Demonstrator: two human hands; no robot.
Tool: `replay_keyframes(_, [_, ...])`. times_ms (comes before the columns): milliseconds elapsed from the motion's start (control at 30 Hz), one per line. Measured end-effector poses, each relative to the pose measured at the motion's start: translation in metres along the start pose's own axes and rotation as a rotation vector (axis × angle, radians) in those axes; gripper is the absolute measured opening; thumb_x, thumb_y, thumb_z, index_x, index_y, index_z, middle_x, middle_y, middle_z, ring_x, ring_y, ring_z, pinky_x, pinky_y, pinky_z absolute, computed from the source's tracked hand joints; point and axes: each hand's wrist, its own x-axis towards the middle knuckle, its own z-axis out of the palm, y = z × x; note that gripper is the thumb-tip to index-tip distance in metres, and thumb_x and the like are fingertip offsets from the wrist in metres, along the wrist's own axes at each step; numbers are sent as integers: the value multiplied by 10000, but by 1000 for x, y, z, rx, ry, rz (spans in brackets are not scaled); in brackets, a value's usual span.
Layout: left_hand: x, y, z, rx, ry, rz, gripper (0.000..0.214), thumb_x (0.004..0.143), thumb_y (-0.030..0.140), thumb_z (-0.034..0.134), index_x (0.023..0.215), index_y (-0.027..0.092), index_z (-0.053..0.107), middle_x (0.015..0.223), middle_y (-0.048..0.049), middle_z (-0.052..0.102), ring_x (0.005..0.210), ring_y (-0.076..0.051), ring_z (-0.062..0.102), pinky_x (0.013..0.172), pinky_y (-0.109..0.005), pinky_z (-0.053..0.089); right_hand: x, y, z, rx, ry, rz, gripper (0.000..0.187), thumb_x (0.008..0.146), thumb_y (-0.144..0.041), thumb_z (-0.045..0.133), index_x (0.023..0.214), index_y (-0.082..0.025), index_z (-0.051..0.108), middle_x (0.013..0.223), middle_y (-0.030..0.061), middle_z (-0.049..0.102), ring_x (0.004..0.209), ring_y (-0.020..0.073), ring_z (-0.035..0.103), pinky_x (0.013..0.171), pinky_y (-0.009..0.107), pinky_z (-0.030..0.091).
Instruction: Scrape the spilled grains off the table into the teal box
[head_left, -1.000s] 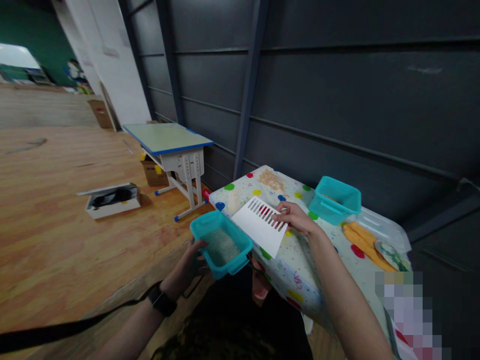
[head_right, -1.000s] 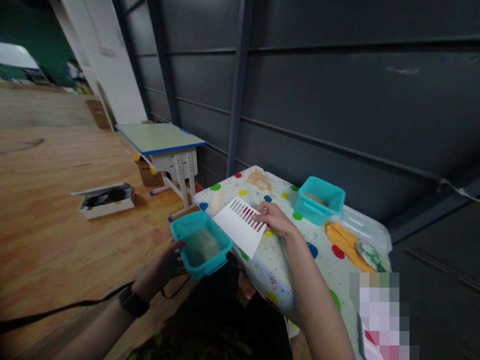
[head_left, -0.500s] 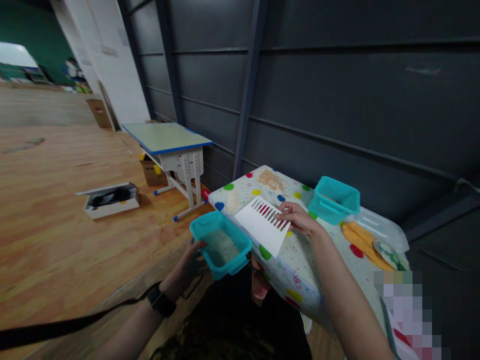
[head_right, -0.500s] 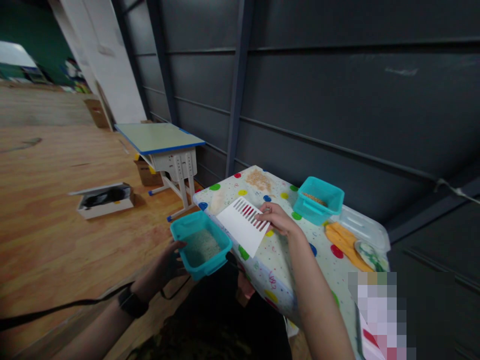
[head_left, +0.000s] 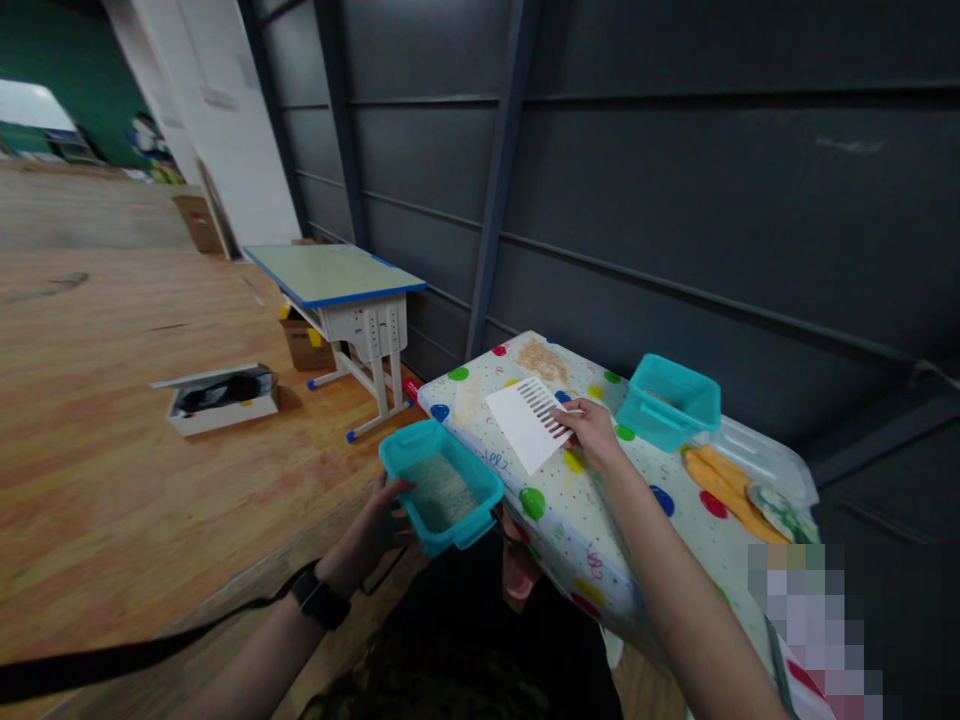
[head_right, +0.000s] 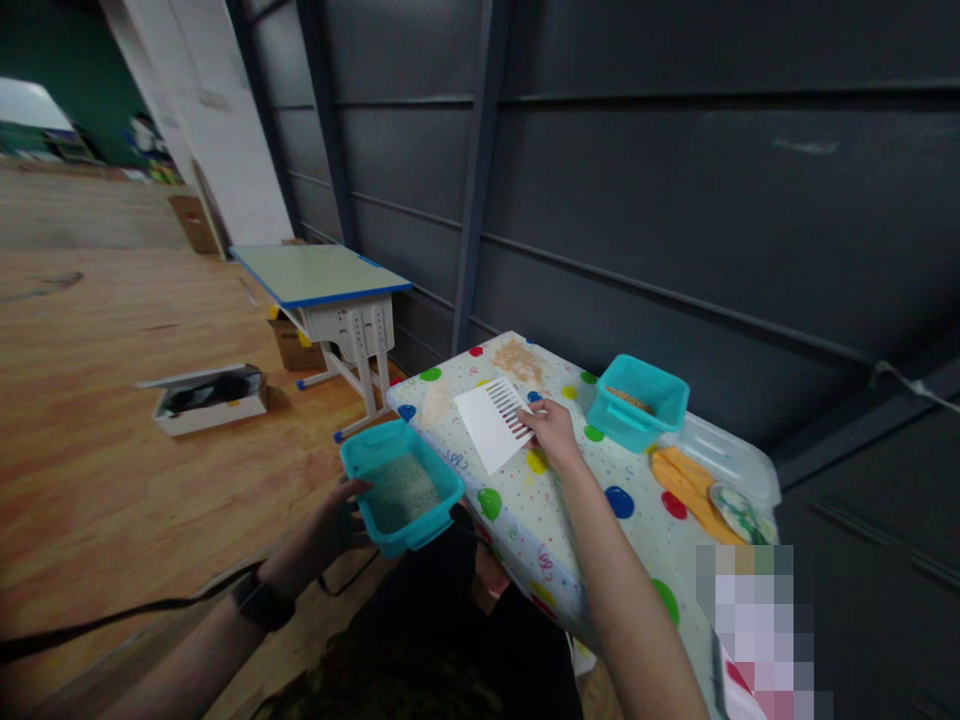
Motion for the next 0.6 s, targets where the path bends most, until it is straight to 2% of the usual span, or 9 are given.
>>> replay_keyframes(167, [-4, 5, 0, 6, -3, 13, 606, 822, 462, 842, 1323, 291, 548, 1017, -23, 707, 776, -261, 780, 680, -409, 652, -8, 3, 10, 4, -138, -8, 329, 674, -318, 906, 837, -234, 633, 728, 54, 791, 595, 223, 742, 463, 271, 557])
replay_keyframes(400, [-8, 10, 3, 17, 3, 19, 546, 802, 438, 844, 1248, 291, 566, 951, -2, 710, 719, -230, 749, 670, -388, 641, -18, 0, 14, 11, -327, 9, 439, 617, -407, 954, 875, -221, 652, 758, 67, 814, 617, 219, 750, 519, 284, 575])
replay_keyframes(467, [-7, 10, 3, 20, 2, 9, 553, 816, 437, 834, 1274, 289, 563, 959, -7, 715, 719, -229, 750, 668, -381, 636, -17, -2, 13, 13, -301, -15, 454, 615, -435, 956, 877, -220, 654, 760, 66, 814, 603, 210, 738, 504, 271, 549])
replay_keyframes(600, [-6, 9, 2, 23, 6, 2, 557, 829, 433, 827, 1299, 281, 571, 1020, -37, 739, 747, -243, 765, 679, -395, 640, -12, -5, 7, 11, -149, -55, 436, 612, -443, 934, 851, -230, 638, 738, 63, 795, 587, 209, 719, 468, 263, 507])
